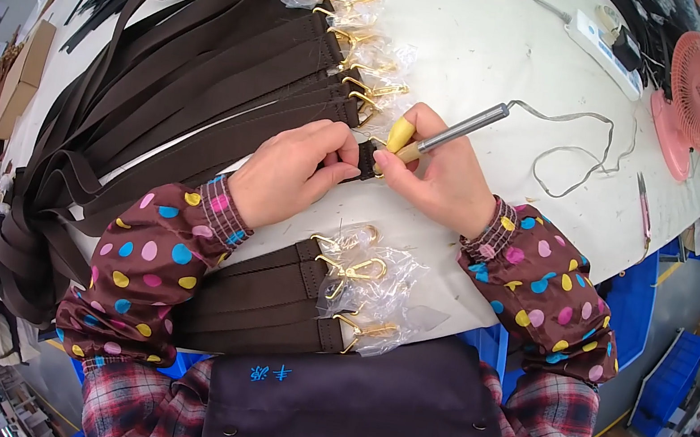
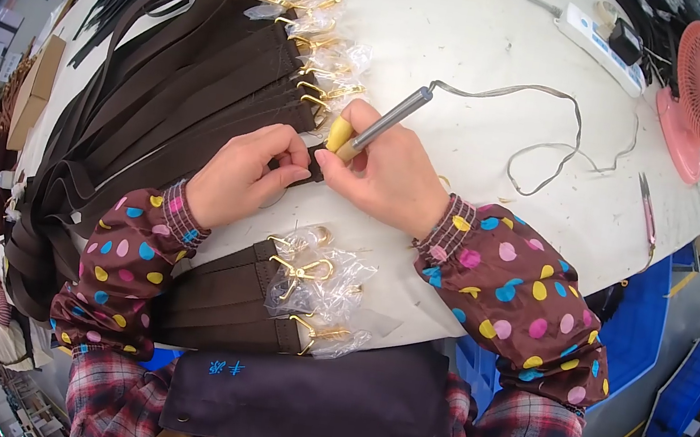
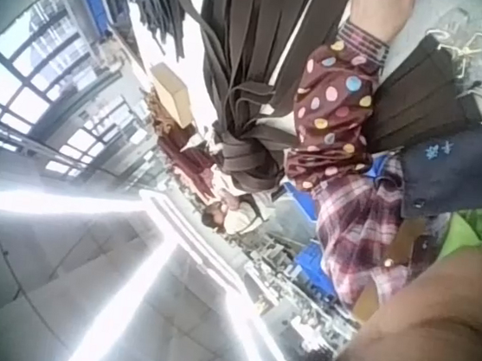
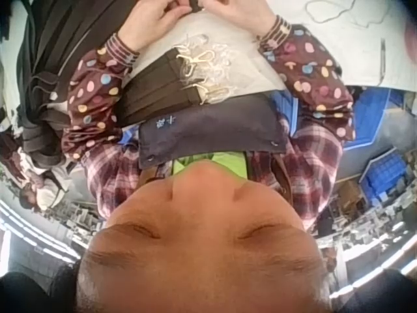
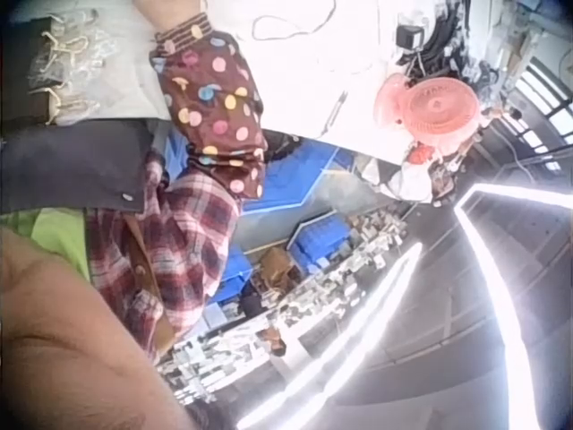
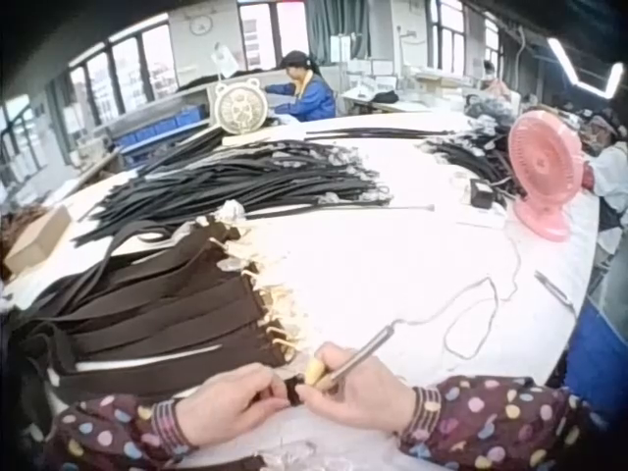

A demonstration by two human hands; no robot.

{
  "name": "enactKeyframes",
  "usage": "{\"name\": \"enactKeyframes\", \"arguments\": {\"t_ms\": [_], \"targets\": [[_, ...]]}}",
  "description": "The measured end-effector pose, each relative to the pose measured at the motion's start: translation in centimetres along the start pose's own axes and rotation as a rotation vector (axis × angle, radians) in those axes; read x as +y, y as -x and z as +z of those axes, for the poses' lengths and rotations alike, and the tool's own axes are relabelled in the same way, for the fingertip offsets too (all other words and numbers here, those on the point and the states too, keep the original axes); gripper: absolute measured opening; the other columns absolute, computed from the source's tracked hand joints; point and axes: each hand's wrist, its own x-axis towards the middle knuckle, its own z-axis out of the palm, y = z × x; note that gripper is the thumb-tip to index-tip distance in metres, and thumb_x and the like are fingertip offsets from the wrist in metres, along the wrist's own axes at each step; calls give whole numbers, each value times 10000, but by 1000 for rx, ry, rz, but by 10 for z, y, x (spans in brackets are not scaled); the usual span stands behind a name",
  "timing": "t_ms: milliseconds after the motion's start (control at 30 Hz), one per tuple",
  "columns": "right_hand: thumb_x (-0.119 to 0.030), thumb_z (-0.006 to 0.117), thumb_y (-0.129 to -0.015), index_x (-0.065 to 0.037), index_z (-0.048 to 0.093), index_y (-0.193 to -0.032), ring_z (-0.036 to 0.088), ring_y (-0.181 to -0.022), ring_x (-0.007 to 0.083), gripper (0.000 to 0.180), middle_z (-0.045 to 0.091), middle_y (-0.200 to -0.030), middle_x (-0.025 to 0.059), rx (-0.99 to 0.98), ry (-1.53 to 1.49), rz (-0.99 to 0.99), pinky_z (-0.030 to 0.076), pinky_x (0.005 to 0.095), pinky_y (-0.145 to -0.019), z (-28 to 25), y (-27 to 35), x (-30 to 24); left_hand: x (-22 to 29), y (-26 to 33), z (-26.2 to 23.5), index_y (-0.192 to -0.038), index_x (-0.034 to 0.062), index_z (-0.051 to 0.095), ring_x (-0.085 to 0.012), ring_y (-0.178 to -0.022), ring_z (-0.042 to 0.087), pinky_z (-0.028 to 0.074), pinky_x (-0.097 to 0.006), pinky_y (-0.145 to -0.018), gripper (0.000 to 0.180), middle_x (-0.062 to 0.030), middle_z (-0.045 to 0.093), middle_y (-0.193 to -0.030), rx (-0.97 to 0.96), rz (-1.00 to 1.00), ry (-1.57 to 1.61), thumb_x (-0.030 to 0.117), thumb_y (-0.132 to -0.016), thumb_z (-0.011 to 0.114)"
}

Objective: Attach metal clasps to leather straps by folding the leather and sealing it with a specialized tool.

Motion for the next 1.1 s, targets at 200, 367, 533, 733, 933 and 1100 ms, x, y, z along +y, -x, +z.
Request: {"name": "enactKeyframes", "arguments": {"t_ms": [200, 367, 533, 733, 933, 1100], "targets": [[-182, 682, -793, -30, 442, -849, 550, -564, 181, 290, 553, -663, 91, 29, 44, -34, 441, 291, -517, 2, -1, 2, 0, 0, 1, -877, 44, 527, -241, -691, 569, 446, -344, -617, 125, -95, 540, -781, 13, -2, -2, 93, -827, 631], [-132, 667, -805, -28, 446, -832, 519, -595, 120, 246, 525, -679, 49, 9, 54, -25, 428, 254, -519, 2, -1, -1, -1, 0, 0, -881, 49, 530, -248, -706, 575, 449, -347, -626, 123, -95, 547, -789, 5, -23, -20, 103, -829, 627], [-79, 652, -816, -27, 450, -815, 488, -625, 58, 209, 498, -695, 8, -8, 65, -18, 417, 215, -518, 1, -1, -3, -1, -1, 0, -881, 54, 531, -252, -718, 579, 453, -348, -633, 120, -89, 553, -798, -2, -33, -25, 107, -830, 626], [-74, 651, -814, -23, 450, -816, 490, -626, 58, 207, 502, -700, 12, -19, 66, -6, 422, 218, -520, 1, -1, -3, 0, -1, -1, -881, 57, 530, -252, -727, 585, 456, -350, -640, 124, -87, 558, -806, -13, -50, -27, 115, -830, 628], [-67, 651, -810, -21, 450, -811, 491, -625, 60, 206, 502, -698, 15, -17, 65, -12, 419, 221, -512, 3, -1, -3, -2, -1, 0, -886, 59, 523, -260, -732, 590, 460, -351, -642, 130, -89, 560, -809, -6, -35, -29, 114, -831, 627], [-68, 652, -816, -29, 448, -821, 475, -631, 52, 208, 496, -711, 6, -6, 83, -2, 404, 213, -526, 3, 0, -4, -3, -1, -2, -877, 19, 529, -177, -681, 548, 452, -292, -631, 113, -82, 545, -818, -18, -28, 19, 43, -825, 626]]}}
